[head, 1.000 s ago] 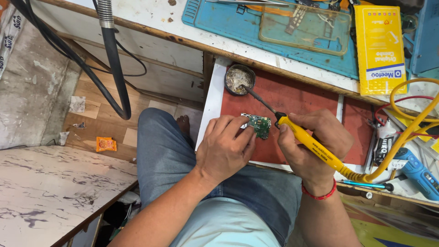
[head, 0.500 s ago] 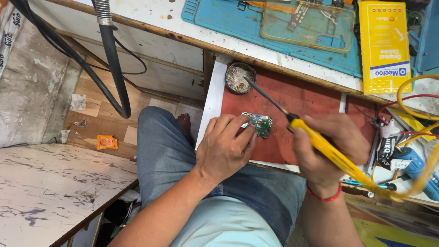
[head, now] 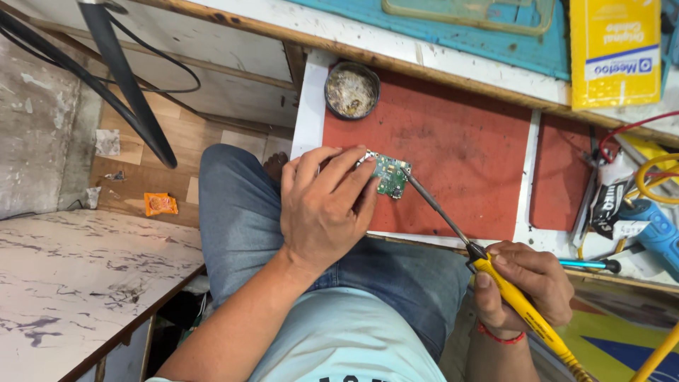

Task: The person solders a small green circuit board on a repair bench, holding the board steady with tweezers in one hand while applying a soldering iron to its components with the other. They reposition and flip the board repeatedly to solder different sides and touch the iron to various points across the board.

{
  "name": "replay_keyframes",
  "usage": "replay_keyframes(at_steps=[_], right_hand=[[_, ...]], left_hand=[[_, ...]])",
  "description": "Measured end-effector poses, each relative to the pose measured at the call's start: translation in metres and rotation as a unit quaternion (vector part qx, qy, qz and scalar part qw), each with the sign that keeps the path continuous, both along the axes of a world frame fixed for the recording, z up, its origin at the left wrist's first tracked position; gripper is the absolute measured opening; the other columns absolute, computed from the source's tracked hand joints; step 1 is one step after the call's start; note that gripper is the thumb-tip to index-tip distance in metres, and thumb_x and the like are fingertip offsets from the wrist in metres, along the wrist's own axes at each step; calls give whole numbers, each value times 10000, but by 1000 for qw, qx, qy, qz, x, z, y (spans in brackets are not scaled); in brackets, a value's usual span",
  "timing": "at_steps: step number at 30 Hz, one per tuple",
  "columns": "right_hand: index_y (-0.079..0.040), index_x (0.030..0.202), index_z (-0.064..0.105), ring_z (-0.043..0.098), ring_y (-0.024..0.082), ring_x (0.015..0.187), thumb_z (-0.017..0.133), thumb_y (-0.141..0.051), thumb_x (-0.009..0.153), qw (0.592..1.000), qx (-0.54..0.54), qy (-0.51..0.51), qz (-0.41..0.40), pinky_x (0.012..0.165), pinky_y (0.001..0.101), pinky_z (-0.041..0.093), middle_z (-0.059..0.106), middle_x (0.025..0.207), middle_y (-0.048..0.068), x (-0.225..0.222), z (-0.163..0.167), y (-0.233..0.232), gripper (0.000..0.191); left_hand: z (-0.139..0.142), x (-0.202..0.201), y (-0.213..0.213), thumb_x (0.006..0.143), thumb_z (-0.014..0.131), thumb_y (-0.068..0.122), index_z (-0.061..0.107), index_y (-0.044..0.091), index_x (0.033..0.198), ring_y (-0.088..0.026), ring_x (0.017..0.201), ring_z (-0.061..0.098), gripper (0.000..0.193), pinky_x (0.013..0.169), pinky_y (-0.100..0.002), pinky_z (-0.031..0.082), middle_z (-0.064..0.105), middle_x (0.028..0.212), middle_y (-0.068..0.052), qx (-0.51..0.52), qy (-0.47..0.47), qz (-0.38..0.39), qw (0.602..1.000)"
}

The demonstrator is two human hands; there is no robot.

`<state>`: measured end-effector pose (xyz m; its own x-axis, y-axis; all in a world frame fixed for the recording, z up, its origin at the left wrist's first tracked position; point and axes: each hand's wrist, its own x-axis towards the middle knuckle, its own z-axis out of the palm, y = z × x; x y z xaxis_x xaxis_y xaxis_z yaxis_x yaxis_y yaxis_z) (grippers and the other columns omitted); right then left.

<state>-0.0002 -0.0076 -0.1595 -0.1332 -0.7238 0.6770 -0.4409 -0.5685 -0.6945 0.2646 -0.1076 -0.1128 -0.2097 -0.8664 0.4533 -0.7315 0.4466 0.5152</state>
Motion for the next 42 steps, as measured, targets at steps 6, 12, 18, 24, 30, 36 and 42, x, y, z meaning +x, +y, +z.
replay_keyframes(at_steps=[6,12,18,24,30,36,42], right_hand=[[55,962,646,687,217,712,768,-148,897,1000,-16,-11,-9,638,370,657,606,842,137,-87,-50,-29,246],[64,953,625,678,224,675,751,-114,900,999,-33,11,38,618,369,643,607,836,156,-130,-60,-45,225],[76,962,619,683,221,655,752,-104,910,999,-30,6,34,609,362,639,599,846,155,-156,-49,-46,230],[60,967,642,677,205,675,770,-137,920,999,-1,-50,-5,629,352,641,610,863,144,-162,-29,-40,239],[58,953,645,675,199,678,814,-111,928,988,31,-147,-20,662,337,628,615,840,145,-158,-17,-34,240],[64,969,636,677,211,693,816,-108,948,990,45,-135,-17,700,328,625,616,862,153,-159,-16,-36,249],[52,965,648,675,205,681,816,-140,941,989,57,-135,-27,681,307,622,626,847,152,-164,-12,-28,256]], left_hand=[[-47,-84,-31,892,805,178,773,94,1085,-252,1154,599,214,987,-431,428,698,1263,-2,6,-21,-4,1000],[-54,-123,-44,885,809,186,780,104,1084,-242,1146,596,217,974,-438,422,696,1260,8,8,-23,-3,1000],[-45,-149,-45,888,806,188,781,103,1080,-239,1139,596,211,963,-436,418,700,1258,10,6,-26,-2,1000],[-32,-161,-42,902,798,195,783,99,1072,-238,1141,594,196,968,-431,421,700,1265,4,4,-28,-7,1000],[-25,-163,-38,910,793,200,784,99,1064,-241,1133,591,184,962,-430,423,703,1263,5,5,-28,-11,1000],[-28,-162,-39,926,798,209,785,101,1101,-230,1161,595,206,998,-431,430,698,1310,13,9,-30,-18,999],[-21,-160,-34,802,860,430,765,27,1123,-293,1145,573,524,969,-511,392,679,1326,-56,22,-32,-63,997]])
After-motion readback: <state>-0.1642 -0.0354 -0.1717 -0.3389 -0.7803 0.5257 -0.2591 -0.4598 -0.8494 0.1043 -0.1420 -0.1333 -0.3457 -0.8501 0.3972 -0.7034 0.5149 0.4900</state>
